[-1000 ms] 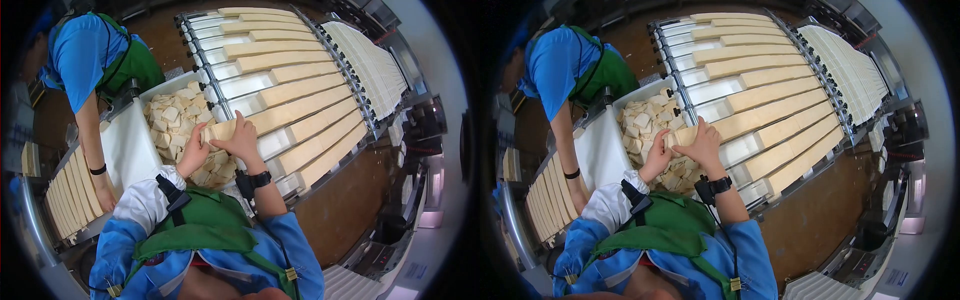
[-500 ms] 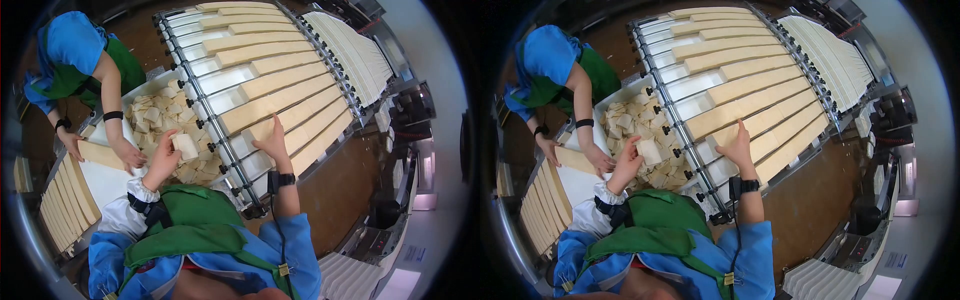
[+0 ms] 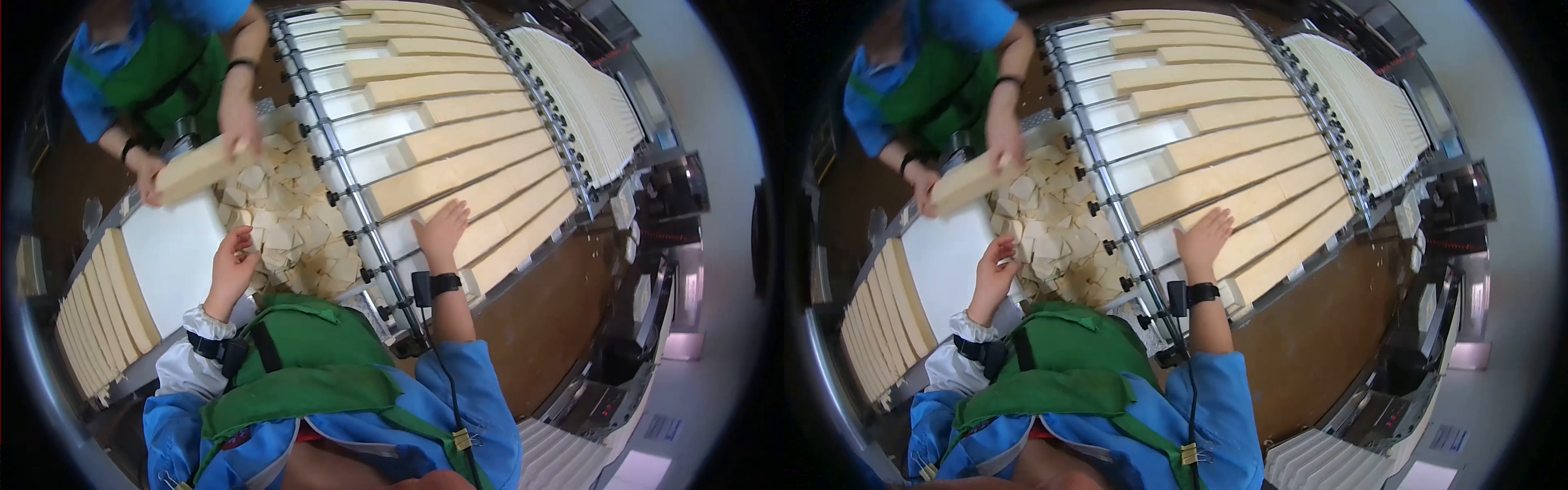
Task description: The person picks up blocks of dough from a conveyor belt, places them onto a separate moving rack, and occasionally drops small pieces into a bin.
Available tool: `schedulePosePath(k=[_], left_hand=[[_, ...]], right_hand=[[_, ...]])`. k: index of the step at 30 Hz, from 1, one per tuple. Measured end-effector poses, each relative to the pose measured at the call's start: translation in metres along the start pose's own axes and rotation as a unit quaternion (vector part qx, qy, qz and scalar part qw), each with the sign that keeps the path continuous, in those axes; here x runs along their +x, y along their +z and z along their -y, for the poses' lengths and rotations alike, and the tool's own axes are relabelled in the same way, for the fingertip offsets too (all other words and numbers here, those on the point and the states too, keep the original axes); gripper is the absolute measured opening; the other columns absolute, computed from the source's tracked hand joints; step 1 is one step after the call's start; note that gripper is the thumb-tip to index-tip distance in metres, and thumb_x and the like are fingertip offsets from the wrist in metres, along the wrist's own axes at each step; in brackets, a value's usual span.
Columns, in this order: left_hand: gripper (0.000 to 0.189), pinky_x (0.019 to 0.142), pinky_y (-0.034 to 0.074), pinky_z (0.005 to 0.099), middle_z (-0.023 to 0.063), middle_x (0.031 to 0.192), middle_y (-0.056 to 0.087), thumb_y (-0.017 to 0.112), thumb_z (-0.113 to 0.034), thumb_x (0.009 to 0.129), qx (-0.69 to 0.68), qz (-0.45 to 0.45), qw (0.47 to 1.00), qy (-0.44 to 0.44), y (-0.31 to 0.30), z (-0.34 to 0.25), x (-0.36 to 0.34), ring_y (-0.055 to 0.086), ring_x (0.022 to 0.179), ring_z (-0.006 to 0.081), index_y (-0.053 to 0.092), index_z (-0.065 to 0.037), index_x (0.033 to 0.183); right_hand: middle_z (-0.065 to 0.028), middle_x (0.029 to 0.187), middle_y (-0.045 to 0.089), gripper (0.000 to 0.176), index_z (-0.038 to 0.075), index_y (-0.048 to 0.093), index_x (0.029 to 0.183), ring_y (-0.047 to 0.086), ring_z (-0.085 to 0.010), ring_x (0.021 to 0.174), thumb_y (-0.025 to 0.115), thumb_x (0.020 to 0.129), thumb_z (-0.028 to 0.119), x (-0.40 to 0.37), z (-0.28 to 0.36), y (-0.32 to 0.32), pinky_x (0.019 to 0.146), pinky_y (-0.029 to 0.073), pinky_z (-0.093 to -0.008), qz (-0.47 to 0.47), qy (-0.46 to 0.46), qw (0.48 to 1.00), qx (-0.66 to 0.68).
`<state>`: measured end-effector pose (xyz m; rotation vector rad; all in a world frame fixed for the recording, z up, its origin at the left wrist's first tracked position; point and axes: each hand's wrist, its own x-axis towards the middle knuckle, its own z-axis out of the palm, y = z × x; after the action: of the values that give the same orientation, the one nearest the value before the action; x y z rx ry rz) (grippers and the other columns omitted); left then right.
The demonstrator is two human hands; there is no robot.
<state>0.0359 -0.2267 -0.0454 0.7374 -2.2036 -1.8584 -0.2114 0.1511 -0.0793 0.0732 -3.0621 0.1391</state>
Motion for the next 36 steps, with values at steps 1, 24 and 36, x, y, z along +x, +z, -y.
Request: schedulePosePath(k=[1,24,36], left_hand=[[0.05,0.086,0.056,0.0324,0.0101,0.124,0.06,0.068,0.001,0.088,-0.001,-0.019,1.0,-0.01,-0.01,0.002,-0.005,0.062,0.113,0.0202,0.059,-0.007,0.136],[0.09,0.063,0.052,0.036,0.0082,0.079,0.065,0.082,-0.02,0.076,-0.037,-0.417,0.861,-0.289,-0.259,0.219,-0.195,0.064,0.07,0.0203,0.035,-0.016,0.152],[0.088,0.066,0.056,0.0349,0.0103,0.076,0.069,0.083,-0.025,0.079,-0.147,-0.271,0.906,-0.289,-0.304,0.206,-0.194,0.07,0.068,0.0229,0.04,-0.009,0.154]], right_hand=[[-0.0383,0.164,0.021,0.122,-0.015,0.021,0.156,0.018,-0.0526,0.154,0.083,0.078,0.054,0.002,0.0,-0.001,0.127,0.013,-0.0582,0.007,0.003,1.0,-0.026],[-0.0324,0.152,0.046,0.066,-0.009,0.047,0.145,0.041,-0.0478,0.144,0.07,0.091,0.022,-0.26,0.643,0.075,0.122,0.034,-0.0495,0.184,-0.655,0.689,0.251],[-0.0247,0.154,0.044,0.071,-0.008,0.044,0.147,0.035,-0.0388,0.148,0.059,0.096,0.038,-0.314,0.757,0.135,0.126,0.018,-0.0533,0.096,-0.656,0.741,0.103]])
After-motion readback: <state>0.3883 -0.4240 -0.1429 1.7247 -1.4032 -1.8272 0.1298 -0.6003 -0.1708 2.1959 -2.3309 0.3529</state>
